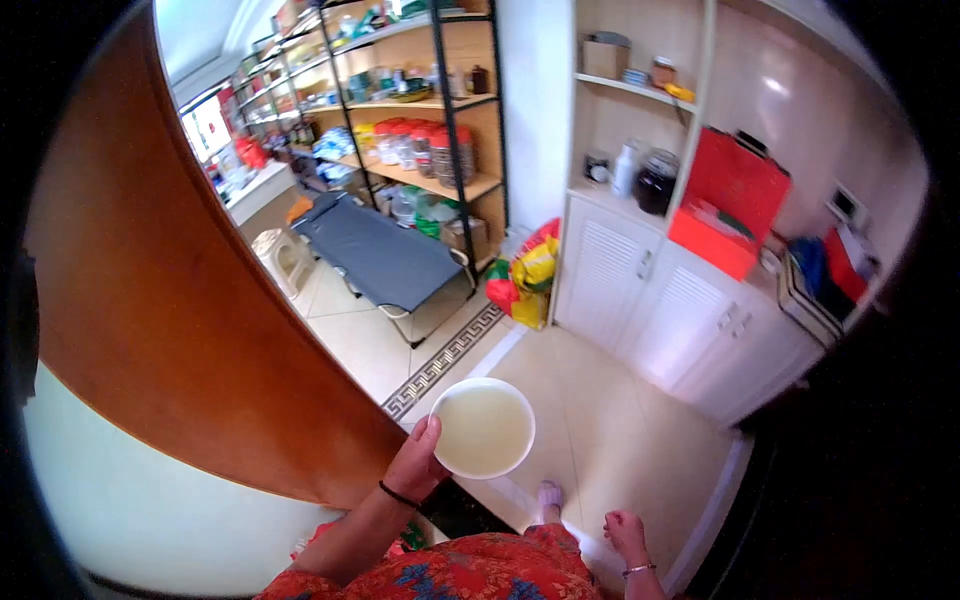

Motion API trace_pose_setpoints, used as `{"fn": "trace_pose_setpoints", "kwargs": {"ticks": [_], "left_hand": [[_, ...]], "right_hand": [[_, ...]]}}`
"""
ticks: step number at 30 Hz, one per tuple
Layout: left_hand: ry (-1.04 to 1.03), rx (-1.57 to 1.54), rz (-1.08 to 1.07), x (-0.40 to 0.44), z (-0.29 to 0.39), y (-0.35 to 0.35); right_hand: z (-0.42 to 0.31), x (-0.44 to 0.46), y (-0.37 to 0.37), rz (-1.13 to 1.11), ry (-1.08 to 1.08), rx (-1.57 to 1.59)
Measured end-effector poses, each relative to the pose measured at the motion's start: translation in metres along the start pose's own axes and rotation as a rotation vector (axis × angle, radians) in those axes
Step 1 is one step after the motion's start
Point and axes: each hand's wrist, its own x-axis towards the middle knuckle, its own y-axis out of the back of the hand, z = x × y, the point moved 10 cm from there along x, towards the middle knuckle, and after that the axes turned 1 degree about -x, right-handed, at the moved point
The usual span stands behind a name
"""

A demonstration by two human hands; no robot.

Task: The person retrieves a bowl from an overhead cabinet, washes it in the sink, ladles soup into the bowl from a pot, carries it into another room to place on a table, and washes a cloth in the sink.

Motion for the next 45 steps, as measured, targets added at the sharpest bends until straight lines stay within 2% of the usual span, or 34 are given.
{"fn": "trace_pose_setpoints", "kwargs": {"ticks": [2, 4, 5, 9, 15, 18, 22, 26, 29, 31, 39, 45], "left_hand": [[-0.077, -0.054, 0.043, 0.027, 0.016, -0.004], [-0.061, -0.079, 0.122, 0.046, 0.028, -0.004], [-0.119, -0.148, 0.097, 0.057, 0.039, -0.013], [-0.24, -0.214, 0.256, 0.101, 0.07, -0.002], [-0.318, -0.293, 0.509, 0.147, 0.117, 0.029], [-0.36, -0.295, 0.569, 0.171, 0.138, 0.058], [-0.38, -0.3, 0.677, 0.196, 0.174, 0.086], [-0.448, -0.346, 0.721, 0.223, 0.206, 0.118], [-0.483, -0.379, 0.74, 0.24, 0.233, 0.135], [-0.479, -0.378, 0.771, 0.252, 0.249, 0.151], [-0.545, -0.418, 0.789, 0.312, 0.322, 0.238], [-0.63, -0.414, 0.751, 0.348, 0.396, 0.306]], "right_hand": [[-0.021, 0.045, 0.015, -0.05, -0.009, -0.021], [-0.047, 0.088, 0.026, -0.106, -0.023, -0.043], [-0.063, 0.111, 0.023, -0.175, -0.016, -0.033], [-0.161, 0.188, 0.005, -0.361, 0.06, -0.126], [-0.308, 0.279, -0.091, -0.609, 0.234, -0.176], [-0.36, 0.305, -0.145, -0.705, 0.349, -0.214], [-0.426, 0.322, -0.196, -0.804, 0.346, -0.203], [-0.504, 0.325, -0.241, -0.988, 0.496, -0.109], [-0.564, 0.325, -0.281, -1.09, 0.474, -0.064], [-0.61, 0.315, -0.309, -1.258, 0.415, 0.235], [-0.713, 0.335, -0.427, -1.589, 0.109, 0.371], [-0.793, 0.365, -0.505, -1.593, 0.169, 0.355]]}}
